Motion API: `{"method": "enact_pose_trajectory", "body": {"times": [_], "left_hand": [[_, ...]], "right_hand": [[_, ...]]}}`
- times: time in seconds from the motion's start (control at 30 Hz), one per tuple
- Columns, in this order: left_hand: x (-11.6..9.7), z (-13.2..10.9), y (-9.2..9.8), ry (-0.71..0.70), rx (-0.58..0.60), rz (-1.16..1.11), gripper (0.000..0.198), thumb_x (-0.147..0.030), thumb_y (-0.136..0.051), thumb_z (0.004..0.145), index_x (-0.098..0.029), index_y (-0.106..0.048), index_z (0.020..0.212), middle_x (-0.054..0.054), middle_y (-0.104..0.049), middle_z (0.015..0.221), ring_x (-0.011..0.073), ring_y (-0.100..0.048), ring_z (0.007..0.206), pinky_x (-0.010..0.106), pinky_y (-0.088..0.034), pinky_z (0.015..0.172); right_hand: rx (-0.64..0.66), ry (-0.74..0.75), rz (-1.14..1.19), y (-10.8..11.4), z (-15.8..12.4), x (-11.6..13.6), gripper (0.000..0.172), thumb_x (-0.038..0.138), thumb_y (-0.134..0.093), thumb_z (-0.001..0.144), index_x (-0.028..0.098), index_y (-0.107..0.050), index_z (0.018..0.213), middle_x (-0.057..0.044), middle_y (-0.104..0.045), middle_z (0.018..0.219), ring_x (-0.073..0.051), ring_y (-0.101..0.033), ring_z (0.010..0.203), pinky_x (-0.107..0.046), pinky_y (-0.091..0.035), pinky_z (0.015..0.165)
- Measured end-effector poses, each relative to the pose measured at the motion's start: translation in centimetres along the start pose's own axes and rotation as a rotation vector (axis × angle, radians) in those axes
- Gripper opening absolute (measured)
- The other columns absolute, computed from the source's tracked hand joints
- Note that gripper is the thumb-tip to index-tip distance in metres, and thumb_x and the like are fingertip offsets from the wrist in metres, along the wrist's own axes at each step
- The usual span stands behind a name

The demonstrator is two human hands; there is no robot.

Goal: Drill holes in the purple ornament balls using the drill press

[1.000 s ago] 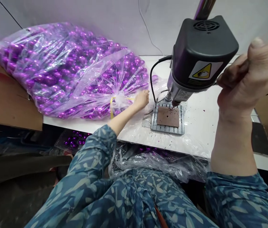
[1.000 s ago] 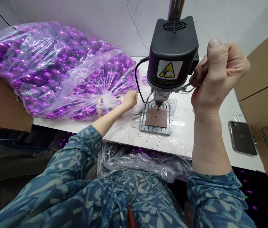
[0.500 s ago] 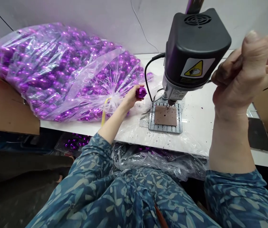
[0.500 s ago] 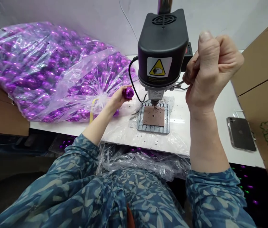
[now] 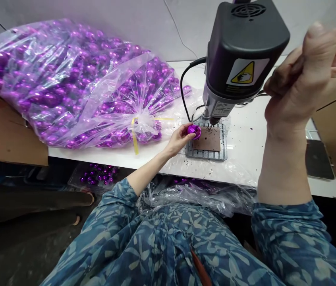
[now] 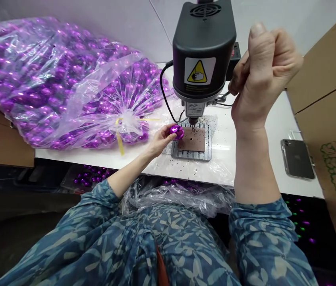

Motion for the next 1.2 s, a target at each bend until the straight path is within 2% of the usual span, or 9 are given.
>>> {"method": "enact_pose_trajectory", "body": {"times": [0.13, 0.23, 0.37, 0.6, 0.77, 0.83, 1.0, 1.2], "left_hand": [[1.3, 1.5, -1.7, -0.016, 0.012, 0.149, 0.061, -0.056, -0.071, 0.095, -0.023, -0.059, 0.145, 0.014, -0.067, 0.148, 0.0283, -0.063, 0.139, 0.045, -0.051, 0.117], [1.6, 2.2, -2.5, -0.047, 0.014, 0.187, 0.058, -0.051, -0.07, 0.096, -0.022, -0.056, 0.145, 0.014, -0.068, 0.144, 0.0268, -0.066, 0.133, 0.043, -0.051, 0.115], [2.0, 2.6, -3.1, -0.078, 0.003, 0.18, 0.054, -0.046, -0.077, 0.092, -0.023, -0.056, 0.136, 0.013, -0.07, 0.134, 0.025, -0.068, 0.123, 0.042, -0.053, 0.11], [2.2, 2.6, -3.7, -0.097, -0.019, 0.233, 0.057, -0.038, -0.087, 0.083, -0.023, -0.061, 0.131, 0.01, -0.068, 0.128, 0.0275, -0.065, 0.122, 0.047, -0.052, 0.11], [1.0, 1.7, -4.3, -0.163, 0.014, 0.377, 0.062, -0.04, -0.091, 0.079, -0.025, -0.065, 0.133, 0.011, -0.068, 0.125, 0.0332, -0.06, 0.128, 0.052, -0.051, 0.111], [0.8, 1.4, -4.6, -0.198, 0.026, 0.389, 0.062, -0.042, -0.091, 0.08, -0.025, -0.065, 0.134, 0.011, -0.067, 0.127, 0.0336, -0.059, 0.131, 0.052, -0.05, 0.113], [1.1, 1.2, -4.9, -0.218, 0.033, 0.363, 0.062, -0.047, -0.089, 0.082, -0.024, -0.064, 0.135, 0.012, -0.067, 0.13, 0.0322, -0.062, 0.129, 0.051, -0.05, 0.115], [1.2, 1.3, -5.1, -0.217, 0.029, 0.358, 0.062, -0.045, -0.09, 0.082, -0.023, -0.063, 0.132, 0.013, -0.068, 0.129, 0.0325, -0.062, 0.129, 0.052, -0.05, 0.114]], "right_hand": [[-0.007, 0.027, 0.029, 0.1, 0.0, -0.1, 0.083, 0.087, -0.065, 0.077, 0.022, -0.014, 0.063, 0.009, -0.013, 0.042, -0.003, -0.021, 0.034, -0.025, -0.01, 0.035], [0.001, 0.051, 0.014, 0.2, 0.1, -0.2, 0.084, 0.089, -0.064, 0.072, 0.023, -0.013, 0.063, 0.008, -0.01, 0.043, -0.004, -0.02, 0.034, -0.028, -0.009, 0.034], [0.017, 0.029, 0.043, 0.1, 0.0, -0.1, 0.082, 0.086, -0.068, 0.067, 0.023, -0.015, 0.062, 0.008, -0.011, 0.044, -0.004, -0.022, 0.035, -0.027, -0.01, 0.035], [0.021, -0.009, 0.043, -0.1, -0.1, 0.0, 0.082, 0.092, -0.068, 0.062, 0.025, -0.021, 0.059, 0.009, -0.024, 0.04, -0.006, -0.02, 0.032, -0.03, -0.009, 0.035], [-0.007, 0.029, -0.096, 0.2, -0.1, 0.2, 0.083, 0.1, -0.051, 0.072, 0.025, -0.017, 0.061, 0.007, -0.021, 0.041, -0.005, -0.02, 0.034, -0.029, -0.013, 0.037], [-0.01, 0.027, -0.096, 0.2, -0.1, 0.2, 0.086, 0.1, -0.052, 0.07, 0.024, -0.014, 0.062, 0.007, -0.016, 0.042, -0.005, -0.02, 0.034, -0.028, -0.013, 0.037], [-0.015, 0.013, -0.036, 0.3, 0.0, 0.0, 0.09, 0.098, -0.061, 0.063, 0.022, -0.012, 0.063, 0.007, -0.012, 0.042, -0.005, -0.02, 0.033, -0.028, -0.011, 0.034], [-0.023, 0.002, 0.094, 0.8, -0.9, -0.1, 0.082, 0.082, -0.078, 0.066, 0.022, -0.021, 0.058, 0.009, -0.027, 0.038, -0.004, -0.018, 0.029, -0.028, -0.008, 0.031]]}}
Point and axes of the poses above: each hand's wrist, its own z-axis towards the middle knuckle, its own y-axis out of the back of the hand, x = y × z, the point moved 7 cm from there along z, towards the middle knuckle
